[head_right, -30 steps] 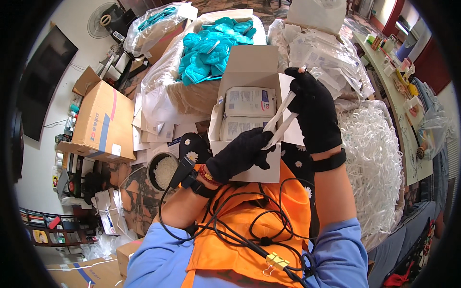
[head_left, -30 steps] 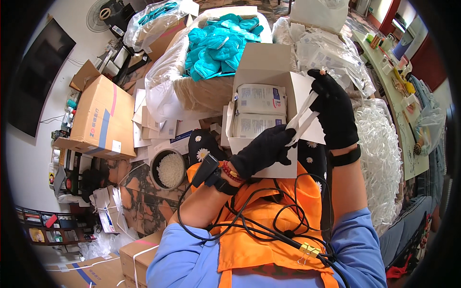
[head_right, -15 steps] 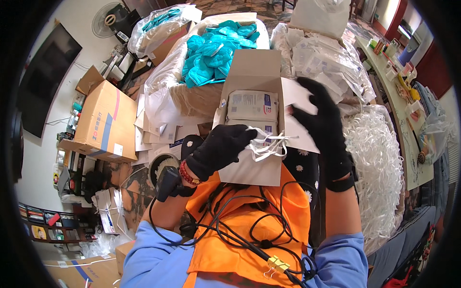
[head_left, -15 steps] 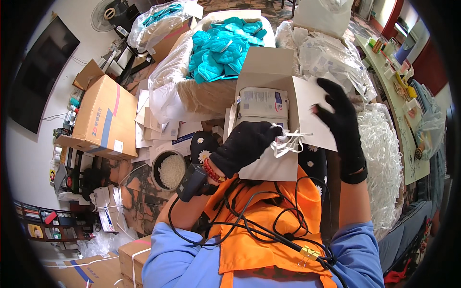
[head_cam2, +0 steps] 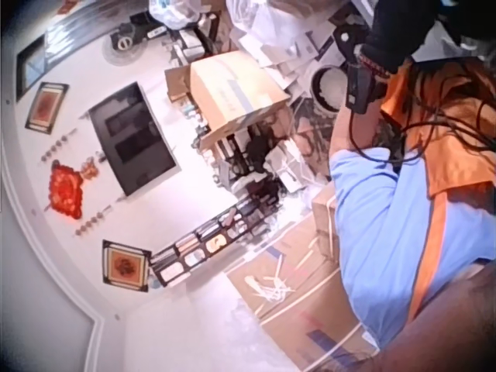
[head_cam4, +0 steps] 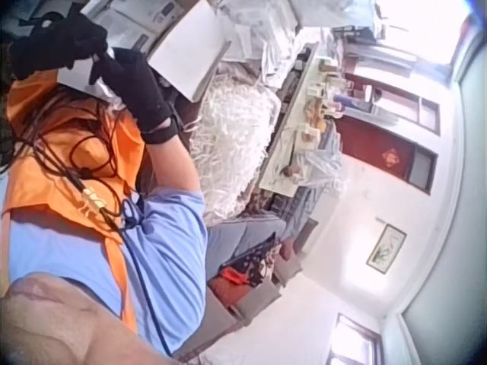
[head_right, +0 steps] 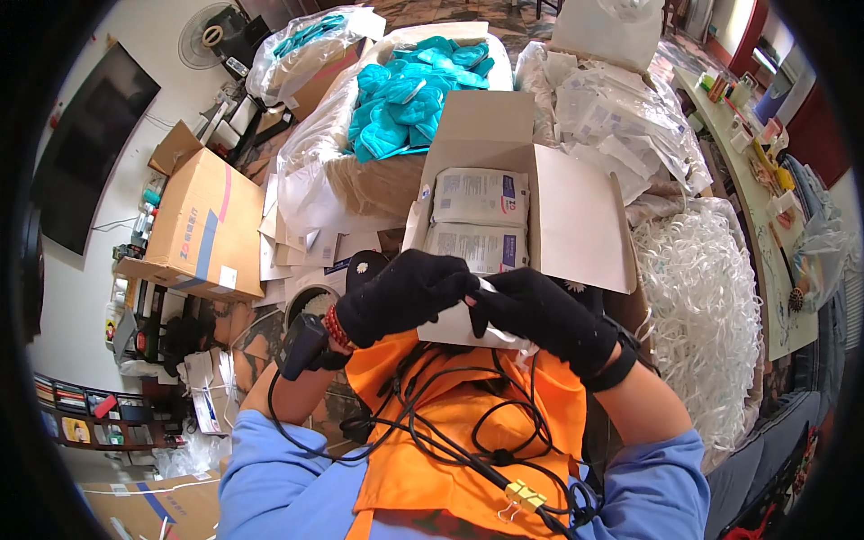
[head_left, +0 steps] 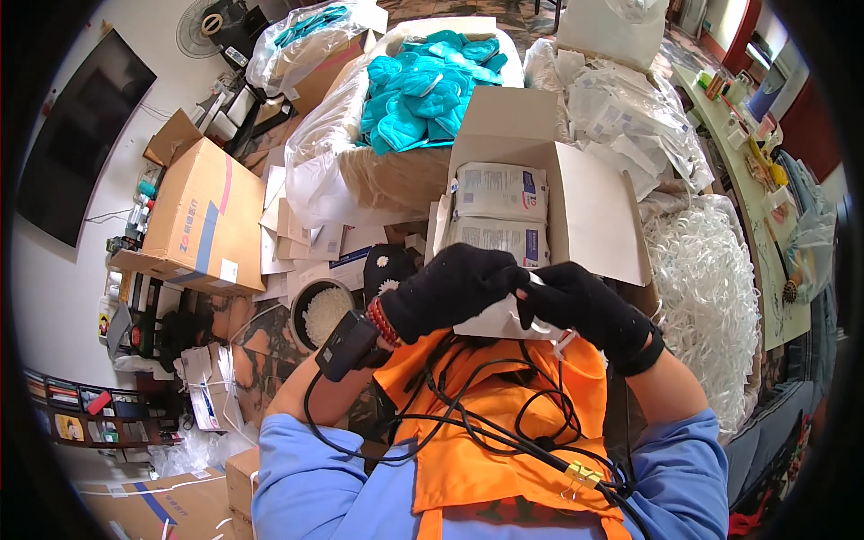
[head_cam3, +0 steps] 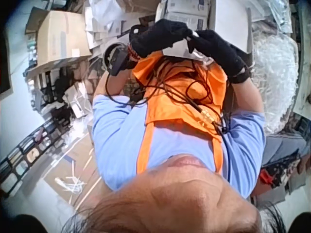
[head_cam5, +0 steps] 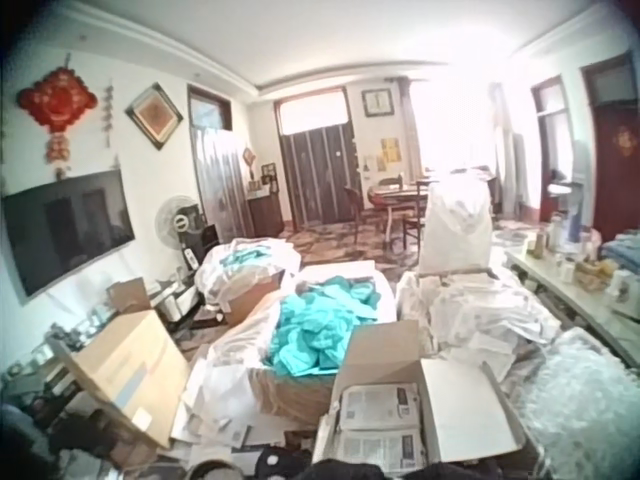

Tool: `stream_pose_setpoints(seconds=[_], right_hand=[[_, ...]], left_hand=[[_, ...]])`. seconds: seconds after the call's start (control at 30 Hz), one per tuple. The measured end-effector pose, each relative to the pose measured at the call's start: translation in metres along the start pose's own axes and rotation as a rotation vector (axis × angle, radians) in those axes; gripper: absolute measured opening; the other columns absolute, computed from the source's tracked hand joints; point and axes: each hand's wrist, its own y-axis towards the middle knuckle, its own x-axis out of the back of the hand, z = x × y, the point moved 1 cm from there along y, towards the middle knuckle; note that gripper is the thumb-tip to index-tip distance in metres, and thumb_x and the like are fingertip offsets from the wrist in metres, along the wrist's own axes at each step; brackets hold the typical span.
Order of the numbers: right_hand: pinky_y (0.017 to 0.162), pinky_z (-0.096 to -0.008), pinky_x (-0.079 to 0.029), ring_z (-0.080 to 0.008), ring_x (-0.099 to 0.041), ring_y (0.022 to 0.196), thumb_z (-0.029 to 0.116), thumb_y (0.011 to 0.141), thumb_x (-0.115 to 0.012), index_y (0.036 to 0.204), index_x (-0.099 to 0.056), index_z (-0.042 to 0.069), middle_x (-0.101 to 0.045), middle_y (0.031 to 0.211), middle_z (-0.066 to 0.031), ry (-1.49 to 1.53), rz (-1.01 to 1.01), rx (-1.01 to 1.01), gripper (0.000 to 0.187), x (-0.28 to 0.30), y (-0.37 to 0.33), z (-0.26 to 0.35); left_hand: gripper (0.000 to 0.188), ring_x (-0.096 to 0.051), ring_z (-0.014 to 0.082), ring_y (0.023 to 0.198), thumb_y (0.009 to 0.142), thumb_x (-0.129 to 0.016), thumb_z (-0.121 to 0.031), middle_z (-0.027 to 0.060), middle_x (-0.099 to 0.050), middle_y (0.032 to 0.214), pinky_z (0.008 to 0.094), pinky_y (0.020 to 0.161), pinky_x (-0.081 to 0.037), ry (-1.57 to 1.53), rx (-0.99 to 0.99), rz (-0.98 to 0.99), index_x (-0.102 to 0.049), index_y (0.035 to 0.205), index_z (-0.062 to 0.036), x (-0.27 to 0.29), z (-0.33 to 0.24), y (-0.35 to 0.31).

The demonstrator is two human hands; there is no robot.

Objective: Packing individual face masks and mask components into a cardboard box.

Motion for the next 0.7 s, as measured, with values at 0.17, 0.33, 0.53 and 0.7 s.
stream_pose_setpoints(seconds=[0.17,0.33,0.53,0.7], right_hand=[[0.06,-0.0237,-0.038,-0.0059,-0.045,0.066,0.022,0.094,-0.059,0.086,-0.064,0.0,-0.05,0.072,0.0016,-0.02,-0.106,0.212,0.024,-0.013,-0.018,-0.006],[0.073,-0.0276,-0.045,-0.014,-0.055,0.078,0.009,0.092,-0.057,0.091,-0.062,-0.002,-0.053,0.088,-0.0065,-0.111,-0.278,0.463,0.012,-0.022,-0.013,-0.031],[0.067,-0.0248,-0.046,-0.0126,-0.056,0.077,0.005,0.092,-0.056,0.104,-0.062,-0.002,-0.056,0.102,-0.0077,-0.153,-0.278,0.441,0.015,-0.022,-0.014,-0.029],[0.067,-0.0233,-0.046,-0.0111,-0.057,0.08,0.006,0.092,-0.057,0.107,-0.063,-0.003,-0.057,0.104,-0.0072,-0.008,-0.273,0.361,0.018,-0.019,-0.009,-0.034]], left_hand=[[0.025,-0.054,0.0048,0.065,0.099,-0.047,-0.024,-0.0025,-0.055,0.073,0.0204,0.055,-0.046,-0.629,0.209,0.008,-0.061,0.093,-0.0042,-0.028,-0.003,-0.017],[0.026,-0.057,0.0096,0.061,0.101,-0.045,-0.028,0.0011,-0.057,0.077,0.0226,0.055,-0.049,-0.862,0.228,0.021,-0.056,0.104,-0.0046,-0.055,0.016,-0.023],[0.059,-0.057,0.0121,0.057,0.096,-0.036,-0.059,0.0025,-0.056,0.071,0.0241,0.053,-0.047,-0.534,0.028,-0.02,-0.058,0.099,-0.0044,-0.045,0.012,-0.009],[0.062,-0.055,0.0107,0.056,0.094,-0.038,-0.063,0.0021,-0.055,0.07,0.0236,0.052,-0.045,-1.016,0.45,0.033,-0.058,0.096,-0.0047,-0.034,-0.002,-0.006]])
